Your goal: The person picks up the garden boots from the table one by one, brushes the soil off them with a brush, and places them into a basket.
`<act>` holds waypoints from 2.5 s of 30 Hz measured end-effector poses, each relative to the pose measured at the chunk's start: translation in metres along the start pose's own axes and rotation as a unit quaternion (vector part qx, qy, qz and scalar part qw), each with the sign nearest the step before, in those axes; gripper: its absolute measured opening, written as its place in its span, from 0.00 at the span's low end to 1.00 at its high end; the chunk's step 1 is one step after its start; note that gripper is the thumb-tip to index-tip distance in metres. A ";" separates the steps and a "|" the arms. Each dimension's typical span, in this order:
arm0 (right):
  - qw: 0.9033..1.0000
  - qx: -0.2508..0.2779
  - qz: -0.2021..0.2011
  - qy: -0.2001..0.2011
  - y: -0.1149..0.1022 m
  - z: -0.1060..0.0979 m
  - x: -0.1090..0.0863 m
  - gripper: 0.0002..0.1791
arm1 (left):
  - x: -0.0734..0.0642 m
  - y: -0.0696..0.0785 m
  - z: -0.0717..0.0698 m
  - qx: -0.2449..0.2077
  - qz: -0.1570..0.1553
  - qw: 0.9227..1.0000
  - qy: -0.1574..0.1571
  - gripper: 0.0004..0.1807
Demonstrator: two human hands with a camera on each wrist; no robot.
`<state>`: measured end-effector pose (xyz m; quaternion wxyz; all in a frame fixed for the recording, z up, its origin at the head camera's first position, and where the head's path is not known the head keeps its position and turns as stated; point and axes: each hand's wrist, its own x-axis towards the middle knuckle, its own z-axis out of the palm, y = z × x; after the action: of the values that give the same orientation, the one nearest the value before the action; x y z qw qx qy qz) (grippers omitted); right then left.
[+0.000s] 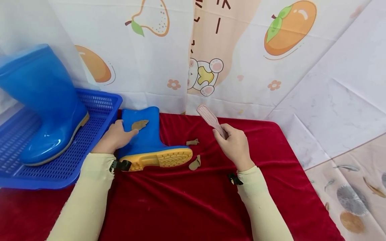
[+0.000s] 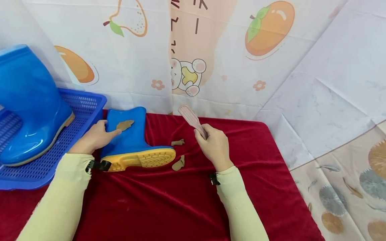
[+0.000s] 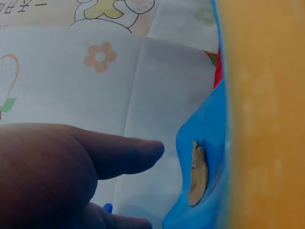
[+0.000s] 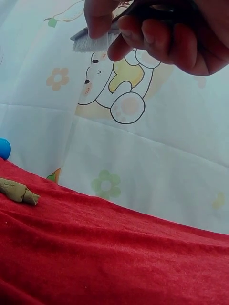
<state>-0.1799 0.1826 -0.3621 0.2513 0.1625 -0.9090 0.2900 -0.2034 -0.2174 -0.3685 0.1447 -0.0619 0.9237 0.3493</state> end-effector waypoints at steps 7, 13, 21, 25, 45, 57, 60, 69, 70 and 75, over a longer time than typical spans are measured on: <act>1.000 -0.005 0.003 -0.002 0.000 -0.003 -0.001 0.08 | 0.001 0.000 0.000 -0.040 -0.018 0.997 -0.058 0.55; 1.000 -0.010 0.006 -0.008 0.000 -0.004 -0.001 0.07 | 0.007 -0.003 0.000 -0.048 -0.015 0.998 -0.024 0.50; 1.000 -0.005 -0.001 -0.006 0.001 -0.005 -0.001 0.07 | 0.015 -0.013 0.002 -0.090 0.005 0.996 0.003 0.42; 1.000 0.003 -0.008 -0.009 0.001 -0.003 0.000 0.07 | 0.019 -0.022 0.002 -0.137 -0.002 0.990 -0.045 0.37; 1.000 0.006 -0.012 -0.010 0.002 -0.004 0.000 0.06 | 0.040 -0.044 0.012 -0.460 -0.083 0.874 -0.135 0.44; 1.000 0.008 -0.010 -0.006 0.004 -0.007 0.001 0.06 | 0.024 -0.030 0.016 -0.465 -0.030 0.882 -0.071 0.49; 1.000 0.004 -0.011 -0.005 0.004 -0.006 0.001 0.06 | 0.021 -0.027 0.016 -0.463 -0.021 0.884 -0.059 0.49; 1.000 -0.002 -0.009 -0.010 0.004 -0.004 0.001 0.07 | 0.016 -0.015 0.017 -0.461 -0.030 0.887 -0.023 0.48; 1.000 -0.003 -0.009 -0.010 0.004 -0.004 0.001 0.07 | 0.016 -0.014 0.018 -0.458 -0.028 0.888 -0.018 0.48; 1.000 -0.005 -0.008 -0.011 0.004 -0.003 -0.001 0.07 | 0.016 -0.012 0.021 -0.441 -0.022 0.897 0.002 0.47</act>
<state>-0.1802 0.1877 -0.3621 0.2446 0.1712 -0.9118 0.2818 -0.2118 -0.2124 -0.3957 0.1086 -0.1398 0.6740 0.7172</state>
